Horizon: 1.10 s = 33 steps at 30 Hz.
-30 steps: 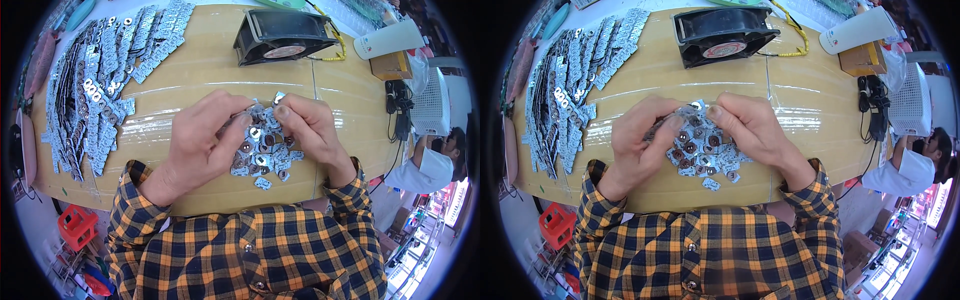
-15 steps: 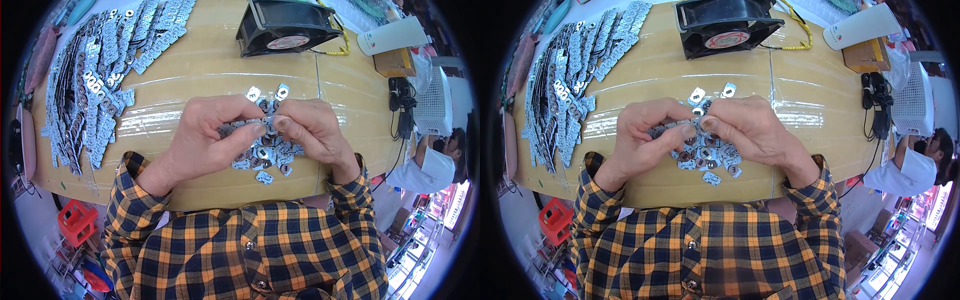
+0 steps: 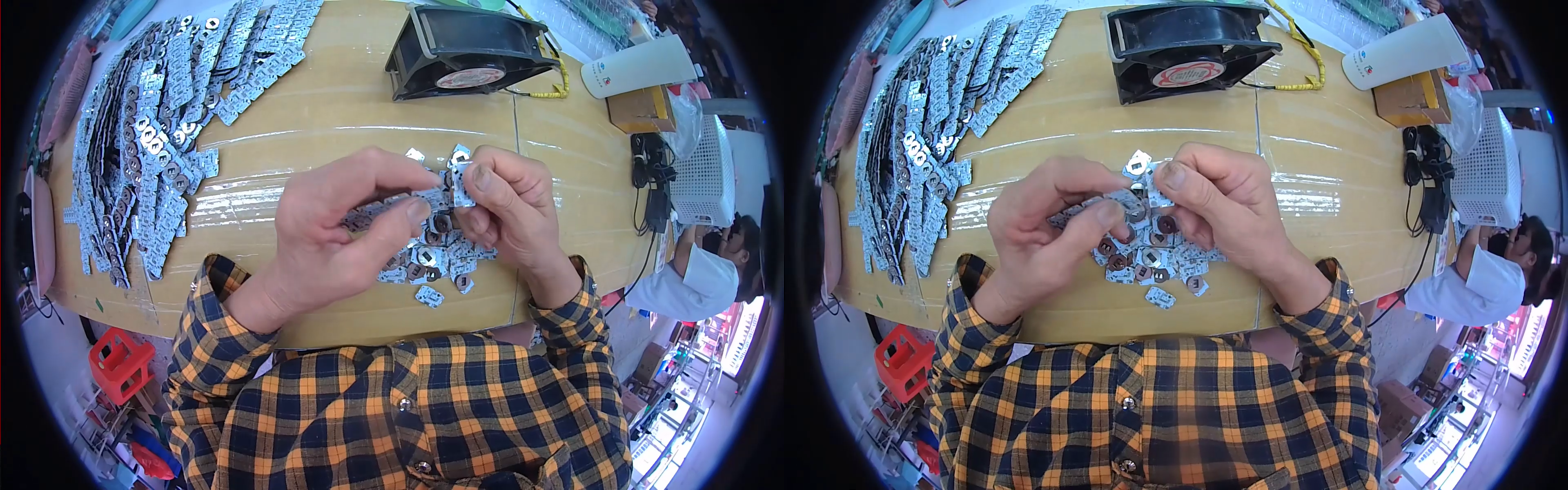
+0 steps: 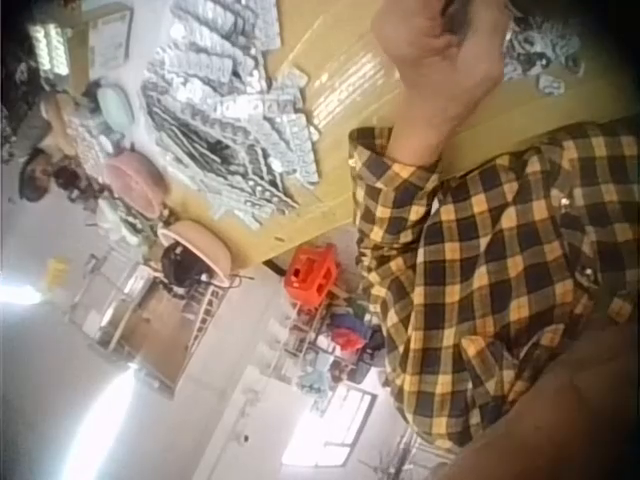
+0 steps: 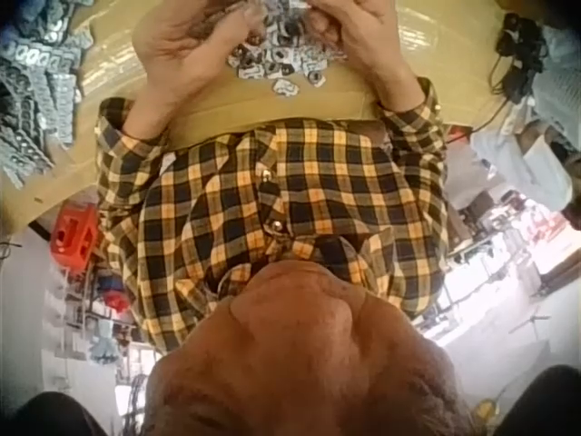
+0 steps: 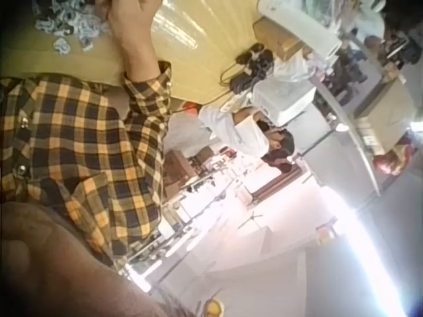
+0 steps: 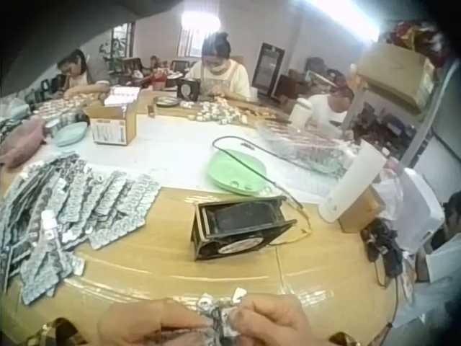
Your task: Separating small metal parts from strips and stacking them on a workbench.
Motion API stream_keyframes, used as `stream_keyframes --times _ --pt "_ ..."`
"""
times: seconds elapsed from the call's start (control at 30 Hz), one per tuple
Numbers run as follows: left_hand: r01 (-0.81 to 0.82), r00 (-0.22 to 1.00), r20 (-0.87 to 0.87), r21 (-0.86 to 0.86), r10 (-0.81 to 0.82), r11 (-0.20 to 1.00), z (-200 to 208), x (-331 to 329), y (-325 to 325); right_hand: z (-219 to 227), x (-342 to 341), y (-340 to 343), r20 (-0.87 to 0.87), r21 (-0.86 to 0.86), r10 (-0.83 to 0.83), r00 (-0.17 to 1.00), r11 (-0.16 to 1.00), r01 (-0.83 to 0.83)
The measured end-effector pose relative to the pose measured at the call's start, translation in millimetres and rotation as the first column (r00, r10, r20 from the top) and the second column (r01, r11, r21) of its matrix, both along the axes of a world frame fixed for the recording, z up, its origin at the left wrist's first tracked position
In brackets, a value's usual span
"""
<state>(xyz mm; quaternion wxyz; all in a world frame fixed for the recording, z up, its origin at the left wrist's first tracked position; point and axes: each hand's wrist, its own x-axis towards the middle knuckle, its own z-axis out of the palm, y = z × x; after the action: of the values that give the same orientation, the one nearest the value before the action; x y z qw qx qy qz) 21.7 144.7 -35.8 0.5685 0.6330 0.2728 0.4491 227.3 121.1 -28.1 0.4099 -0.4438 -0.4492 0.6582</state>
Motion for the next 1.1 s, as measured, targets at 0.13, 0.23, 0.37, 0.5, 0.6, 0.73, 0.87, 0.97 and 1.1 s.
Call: stream_keyframes --times 0.13,0.23,0.37,0.5,0.6,0.73,0.87,0.97,1.1 --pt "-0.073 0.980 -0.146 0.385 0.138 0.920 0 2 3 -1 -3 1 0.133 0.140 -0.039 0.990 0.990 0.020" --pt "-0.128 0.965 -0.143 0.471 0.219 0.873 -4 1 3 -2 -3 3 0.131 0.110 0.006 0.991 0.994 -0.021" --pt "-0.194 0.957 -0.079 0.543 0.280 0.817 -5 4 6 1 -7 7 0.103 0.068 0.010 0.995 0.998 -0.017" --pt "-0.245 0.938 -0.148 0.360 0.314 0.900 -5 -1 3 1 -8 7 0.059 0.040 -0.012 0.998 0.999 0.010" --pt "-0.242 0.938 -0.161 0.334 0.308 0.911 -5 -2 3 3 -8 8 0.092 0.044 -0.011 0.996 0.999 0.007" --pt "-0.247 0.936 -0.150 0.361 0.317 0.899 2 -2 5 2 -7 10 0.092 0.020 -0.021 0.996 1.000 0.019" --pt "-0.218 0.939 -0.141 0.457 0.313 0.862 -3 -3 11 3 -11 18 -0.109 -0.213 -0.062 0.992 0.976 0.038" --pt "-0.196 0.931 -0.197 0.439 0.307 0.877 -7 -4 13 -1 -12 22 -0.155 -0.305 -0.060 0.986 0.952 0.010" --pt "-0.185 0.942 -0.177 0.435 0.285 0.881 -11 -1 17 -3 -13 22 -0.129 -0.249 -0.062 0.990 0.968 0.028"
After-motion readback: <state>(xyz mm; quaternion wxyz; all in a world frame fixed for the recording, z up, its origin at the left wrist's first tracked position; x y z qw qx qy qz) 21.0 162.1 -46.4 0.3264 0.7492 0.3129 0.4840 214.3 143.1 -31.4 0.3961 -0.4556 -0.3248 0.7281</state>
